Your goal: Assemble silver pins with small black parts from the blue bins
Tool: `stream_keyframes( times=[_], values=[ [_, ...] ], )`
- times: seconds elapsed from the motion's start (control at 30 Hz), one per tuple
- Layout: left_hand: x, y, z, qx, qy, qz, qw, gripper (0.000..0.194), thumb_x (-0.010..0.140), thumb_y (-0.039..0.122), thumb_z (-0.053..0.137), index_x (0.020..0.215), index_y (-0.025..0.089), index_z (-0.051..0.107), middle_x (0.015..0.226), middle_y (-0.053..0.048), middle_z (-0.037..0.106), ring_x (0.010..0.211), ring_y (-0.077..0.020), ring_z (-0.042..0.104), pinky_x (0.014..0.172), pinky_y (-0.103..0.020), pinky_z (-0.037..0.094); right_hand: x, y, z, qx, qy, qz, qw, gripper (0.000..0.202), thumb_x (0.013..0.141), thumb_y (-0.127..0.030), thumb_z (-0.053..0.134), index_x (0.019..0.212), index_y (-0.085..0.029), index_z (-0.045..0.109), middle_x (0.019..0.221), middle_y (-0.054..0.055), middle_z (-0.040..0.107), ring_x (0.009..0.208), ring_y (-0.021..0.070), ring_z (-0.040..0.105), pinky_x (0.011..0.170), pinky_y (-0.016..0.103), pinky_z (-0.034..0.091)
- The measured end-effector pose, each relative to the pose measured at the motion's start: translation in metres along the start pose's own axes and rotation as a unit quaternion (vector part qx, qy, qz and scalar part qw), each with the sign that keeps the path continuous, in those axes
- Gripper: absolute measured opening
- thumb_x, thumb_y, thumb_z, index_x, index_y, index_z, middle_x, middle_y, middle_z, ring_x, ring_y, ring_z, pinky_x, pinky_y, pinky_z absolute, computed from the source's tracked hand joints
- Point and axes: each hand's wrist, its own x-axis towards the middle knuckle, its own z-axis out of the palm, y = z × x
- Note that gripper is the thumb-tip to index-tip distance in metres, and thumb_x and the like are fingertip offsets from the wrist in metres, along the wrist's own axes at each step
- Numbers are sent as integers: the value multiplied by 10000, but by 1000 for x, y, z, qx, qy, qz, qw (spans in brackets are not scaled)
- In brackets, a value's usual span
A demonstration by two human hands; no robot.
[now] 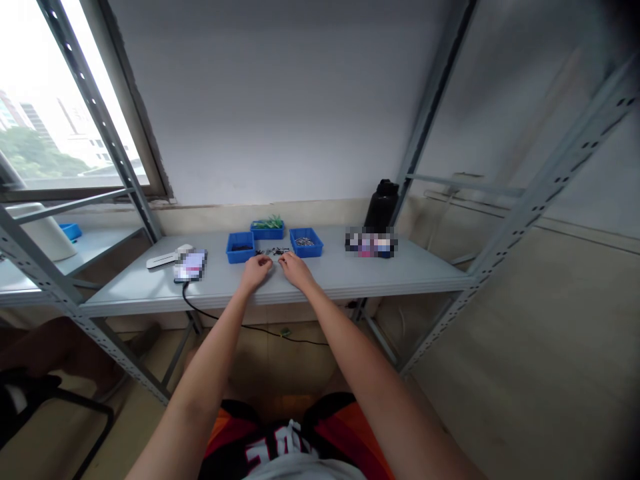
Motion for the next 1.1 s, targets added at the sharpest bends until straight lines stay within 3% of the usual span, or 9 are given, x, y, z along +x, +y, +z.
stream_keyframes(
  times=[0.5, 0.8, 1.1],
  values=[
    [2, -3, 0, 1, 14, 3, 1000, 196, 830, 244, 538, 821, 143, 706, 835, -102, 729, 811, -226, 655, 779, -318, 468, -3, -5, -4, -19, 8, 42, 999, 241, 978, -226, 395, 1065, -182, 616, 1148, 94, 635, 1059, 186, 579, 869, 267, 418],
    [-1, 7, -3, -59, 2, 5, 998, 243, 832, 320, 576, 857, 126, 720, 814, -84, 731, 767, -196, 649, 737, -284, 474, -2, 0, -1, -9, 6, 19, 1000, 230, 996, -237, 393, 1044, -178, 610, 1111, 88, 643, 1032, 178, 585, 854, 260, 412],
    [-6, 15, -6, -118, -19, 20, 993, 195, 766, 283, 675, 873, 135, 743, 862, -93, 752, 824, -221, 669, 783, -315, 500, 0, 5, 4, 30, 19, -11, 999, 203, 992, -235, 418, 1015, -178, 612, 1061, 90, 659, 985, 185, 593, 832, 270, 415]
  ],
)
